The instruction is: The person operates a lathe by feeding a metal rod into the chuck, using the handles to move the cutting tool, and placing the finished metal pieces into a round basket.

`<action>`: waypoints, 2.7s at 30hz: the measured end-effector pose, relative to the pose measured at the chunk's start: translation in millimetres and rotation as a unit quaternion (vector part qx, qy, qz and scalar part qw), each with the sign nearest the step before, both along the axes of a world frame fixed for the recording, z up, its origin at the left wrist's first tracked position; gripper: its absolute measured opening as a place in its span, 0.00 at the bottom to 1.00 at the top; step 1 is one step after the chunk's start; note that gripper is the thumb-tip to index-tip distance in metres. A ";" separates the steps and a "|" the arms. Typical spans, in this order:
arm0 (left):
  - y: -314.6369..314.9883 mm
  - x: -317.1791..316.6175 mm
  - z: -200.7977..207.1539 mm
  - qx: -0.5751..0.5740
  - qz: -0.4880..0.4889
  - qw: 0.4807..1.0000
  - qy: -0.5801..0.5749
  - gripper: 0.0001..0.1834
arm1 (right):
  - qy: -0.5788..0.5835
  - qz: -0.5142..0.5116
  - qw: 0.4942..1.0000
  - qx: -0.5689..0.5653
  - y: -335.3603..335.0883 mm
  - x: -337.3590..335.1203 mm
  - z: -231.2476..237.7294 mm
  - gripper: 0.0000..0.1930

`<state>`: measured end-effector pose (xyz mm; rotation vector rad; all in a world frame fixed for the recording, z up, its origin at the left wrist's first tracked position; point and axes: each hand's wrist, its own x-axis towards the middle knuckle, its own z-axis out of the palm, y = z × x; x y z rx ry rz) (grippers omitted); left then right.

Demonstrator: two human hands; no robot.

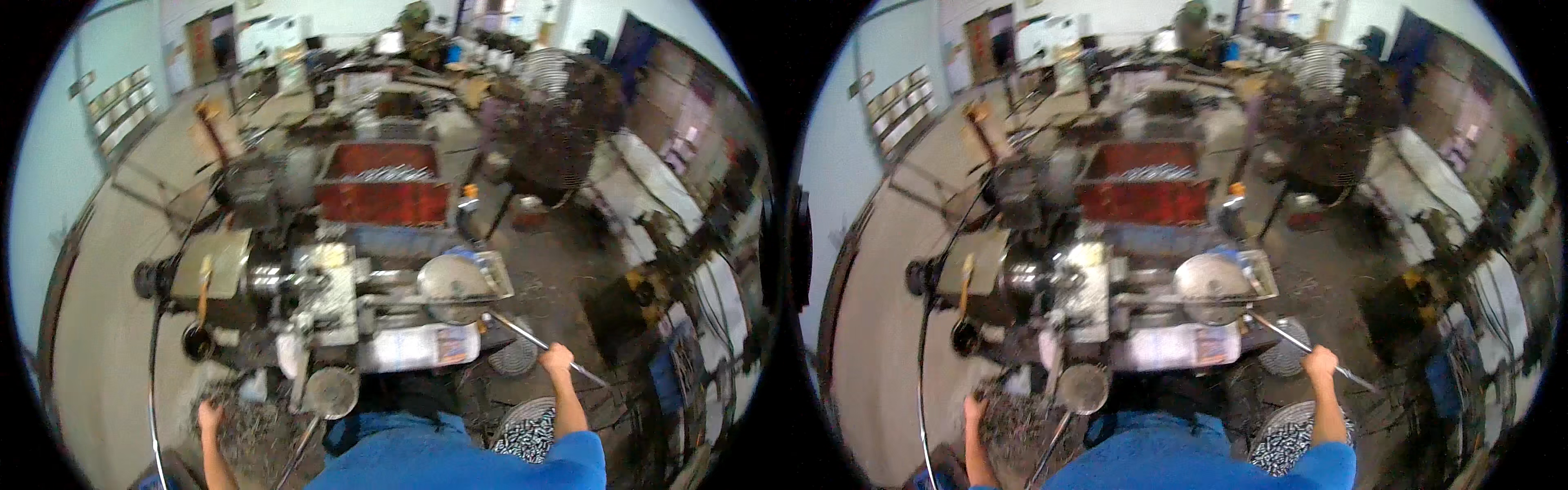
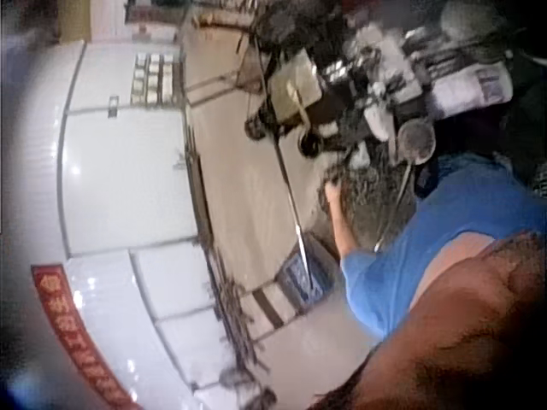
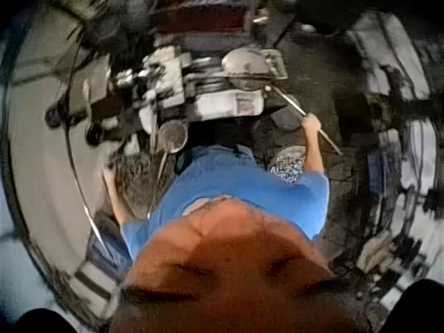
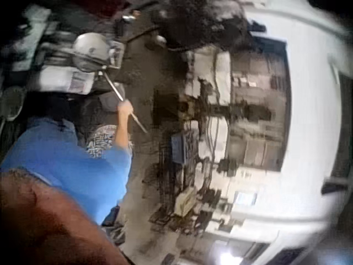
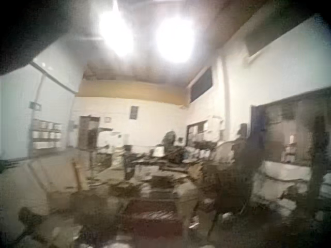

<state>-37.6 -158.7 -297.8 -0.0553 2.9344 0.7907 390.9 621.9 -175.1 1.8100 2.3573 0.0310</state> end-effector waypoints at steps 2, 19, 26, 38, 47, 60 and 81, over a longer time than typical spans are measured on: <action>-1.5 11.0 15.6 -0.050 -0.047 0.997 -0.027 0.21 | 0.034 0.044 0.998 0.001 -43.0 11.1 6.6 0.15; -9.5 26.2 -31.4 0.018 -0.036 0.992 -0.118 0.15 | 0.335 0.085 0.931 -0.122 -210.3 3.3 -5.8 0.19; 4.5 23.0 -1.0 0.029 -0.058 0.990 -0.123 0.14 | 0.085 0.171 0.981 0.043 -72.9 39.7 -19.6 0.19; 106.1 -24.8 -25.1 -0.251 -0.092 0.964 0.000 0.28 | 0.256 0.286 0.903 0.191 -40.6 -87.2 9.0 0.31; 94.4 -20.3 -28.1 -0.283 -0.183 0.940 -0.062 0.23 | 0.388 0.428 0.812 0.080 -97.0 -170.8 66.7 0.22; 2.4 -19.7 204.7 -0.108 0.071 0.980 0.151 0.20 | 0.229 0.782 0.576 0.070 -299.1 -454.8 130.9 0.15; 17.1 21.5 185.7 0.128 0.052 0.990 -0.013 0.10 | 0.305 0.756 0.568 0.109 -252.3 -444.4 174.6 0.14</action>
